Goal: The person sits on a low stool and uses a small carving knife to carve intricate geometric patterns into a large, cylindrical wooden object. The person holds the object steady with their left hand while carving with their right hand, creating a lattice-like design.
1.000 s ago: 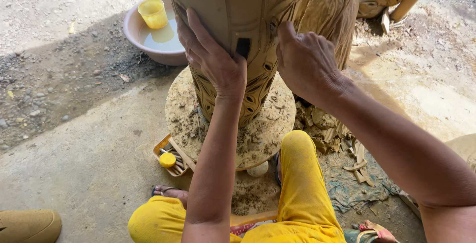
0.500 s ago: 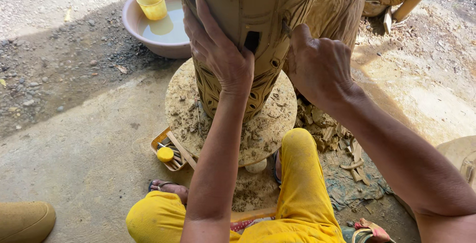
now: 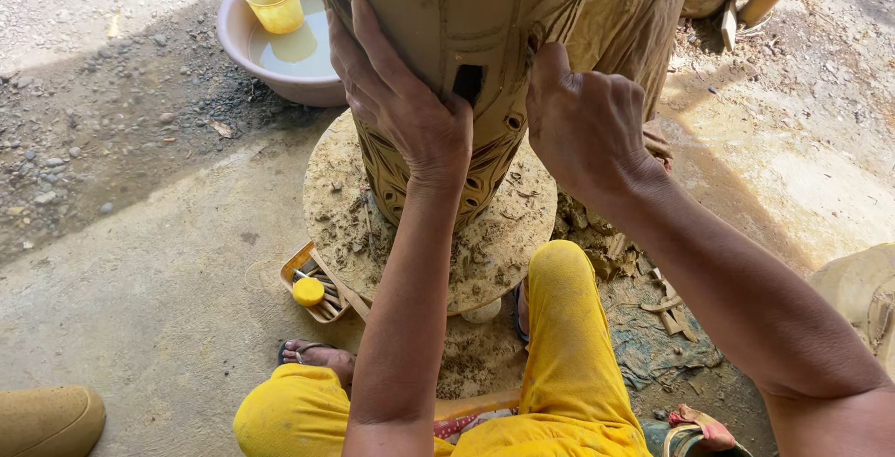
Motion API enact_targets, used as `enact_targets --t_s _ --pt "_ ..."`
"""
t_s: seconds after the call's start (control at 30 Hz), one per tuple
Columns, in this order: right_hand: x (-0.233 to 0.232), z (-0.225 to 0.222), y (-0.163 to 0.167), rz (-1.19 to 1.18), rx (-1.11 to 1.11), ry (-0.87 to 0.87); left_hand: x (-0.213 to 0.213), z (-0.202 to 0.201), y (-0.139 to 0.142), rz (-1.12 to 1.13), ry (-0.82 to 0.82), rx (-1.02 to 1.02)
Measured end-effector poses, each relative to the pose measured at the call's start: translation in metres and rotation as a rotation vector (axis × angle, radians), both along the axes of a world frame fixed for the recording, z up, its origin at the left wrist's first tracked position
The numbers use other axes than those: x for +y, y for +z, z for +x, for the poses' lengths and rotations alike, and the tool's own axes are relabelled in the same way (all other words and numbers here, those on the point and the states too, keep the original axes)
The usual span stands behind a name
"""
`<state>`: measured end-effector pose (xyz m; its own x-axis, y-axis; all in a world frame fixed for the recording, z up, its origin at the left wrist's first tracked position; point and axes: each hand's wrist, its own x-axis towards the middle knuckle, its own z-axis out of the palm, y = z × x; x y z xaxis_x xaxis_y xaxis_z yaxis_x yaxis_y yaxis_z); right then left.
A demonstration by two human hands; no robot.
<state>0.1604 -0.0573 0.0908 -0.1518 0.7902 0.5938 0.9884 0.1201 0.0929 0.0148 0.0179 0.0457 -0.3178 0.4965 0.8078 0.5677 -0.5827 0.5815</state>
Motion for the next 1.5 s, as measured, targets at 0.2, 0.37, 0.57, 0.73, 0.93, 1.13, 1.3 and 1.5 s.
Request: enact_targets --t_s 0.2,0.37,0.57,0.73,0.93,1.13,1.3,1.5 --pt "0.012 -0.008 -0.001 0.058 -0.037 -0.014 0.008 -0.003 -0.001 -0.006 0.002 0.015" --pt "-0.007 -0.014 0.004 -0.010 0.060 0.000 0.007 -0.007 -0.002 0.013 -0.033 0.034" --pt "-0.033 0.003 0.009 0.131 -0.073 0.063 0.007 -0.012 0.001 -0.027 -0.042 0.040" --pt "-0.021 0.012 0.015 0.235 -0.338 0.030 0.008 -0.010 0.000 -0.023 -0.039 0.038" --pt "-0.022 0.013 0.019 0.271 -0.405 0.006 0.007 -0.007 0.001 -0.007 -0.028 0.036" --pt "-0.014 0.017 0.025 0.101 -0.306 0.027 0.007 0.000 -0.001 -0.012 -0.010 0.007" --pt "-0.002 0.015 0.027 -0.077 -0.236 -0.029 0.007 0.001 -0.006 0.002 -0.007 0.000" --pt "0.008 0.012 0.018 0.056 -0.224 -0.040 0.007 -0.002 -0.001 0.003 0.000 0.010"
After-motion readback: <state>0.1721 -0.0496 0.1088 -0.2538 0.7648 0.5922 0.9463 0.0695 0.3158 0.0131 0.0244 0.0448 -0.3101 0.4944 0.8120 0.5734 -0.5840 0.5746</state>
